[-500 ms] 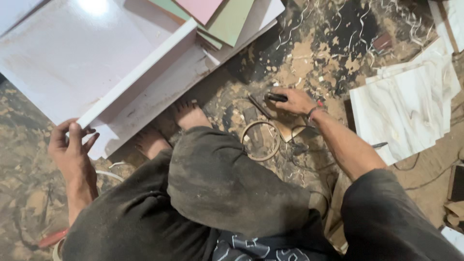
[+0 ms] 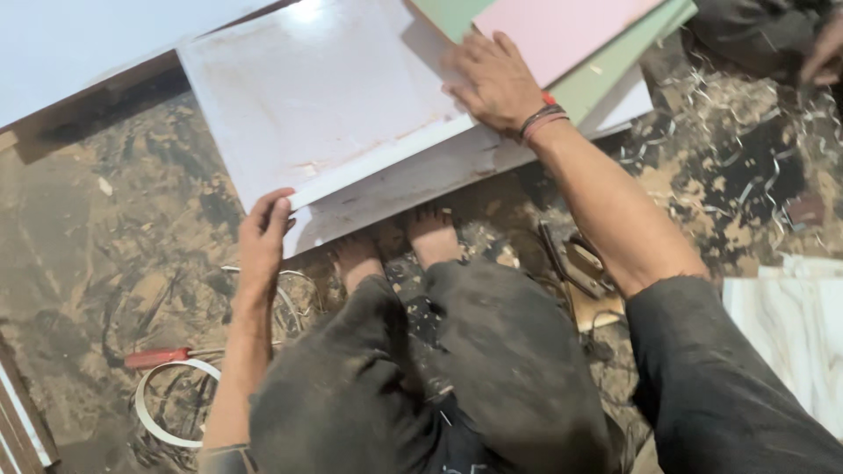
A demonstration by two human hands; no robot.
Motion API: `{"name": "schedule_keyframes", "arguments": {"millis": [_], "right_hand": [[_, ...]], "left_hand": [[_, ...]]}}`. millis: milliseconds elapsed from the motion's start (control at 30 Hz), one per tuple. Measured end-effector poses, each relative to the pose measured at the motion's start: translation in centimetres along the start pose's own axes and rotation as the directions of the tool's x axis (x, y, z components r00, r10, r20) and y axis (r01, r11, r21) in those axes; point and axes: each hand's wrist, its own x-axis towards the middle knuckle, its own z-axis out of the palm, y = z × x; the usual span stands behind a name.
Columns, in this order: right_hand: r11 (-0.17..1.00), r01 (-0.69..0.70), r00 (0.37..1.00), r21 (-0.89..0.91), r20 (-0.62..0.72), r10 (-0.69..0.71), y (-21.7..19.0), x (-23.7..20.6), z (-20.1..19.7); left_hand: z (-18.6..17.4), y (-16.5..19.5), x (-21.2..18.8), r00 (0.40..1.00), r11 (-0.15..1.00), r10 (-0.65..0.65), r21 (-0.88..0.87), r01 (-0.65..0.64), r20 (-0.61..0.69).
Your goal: The person sits on the floor of a workshop and applies white edge banding tape to the edges of plywood panels. They align the tape along a panel edge, press it with their hands, then run a heated iron along the tape to bond it, working on one panel edge at a time and setting finished panels aside.
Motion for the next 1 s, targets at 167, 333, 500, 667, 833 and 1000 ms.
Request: {"name": "schedule_keyframes", "arguments": {"millis": [167,333,500,667,833,1000], "right_hand": [[0.974,-0.063,0.991,-0.218,0.105,0.088,-2.1,2.9,3.3],[0.987,-0.011,0.940,0.157,0.337,-0.043,-17.6,9.4,13.8],[0.961,-0.079,0.944,0.264,0.329,-0.013,-20.2,10.3,13.2],[0.966,-0.002,0.991,0.258,0.127,-0.032,-12.5,6.7,7.4],[0.996,0.020,0.996,-0.083,0.091,-0.012,-7.9,4.0,6.7],[0.996,-0.066,0.980,-0.061,0.183,0.076,-8.0,4.7,7.0]], "left_hand": [[0.1,-0.5,0.7,0.997,0.993,-0.032,-0.115,0.025,-0.063],[0.1,-1.0,0.9,0.994,0.988,-0.095,-0.124,0.087,-0.058],[0.5,-0.1,1.1,0.996,0.983,-0.069,-0.174,0.058,-0.059],[1.4,4.4,-0.3,0.891,0.703,0.445,0.651,-0.287,-0.087],[10.9,6.8,3.0,0.654,0.286,0.631,0.658,-0.696,0.417],[9.4,4.6,4.8,0.757,0.175,0.516,0.816,-0.551,0.400]]}}
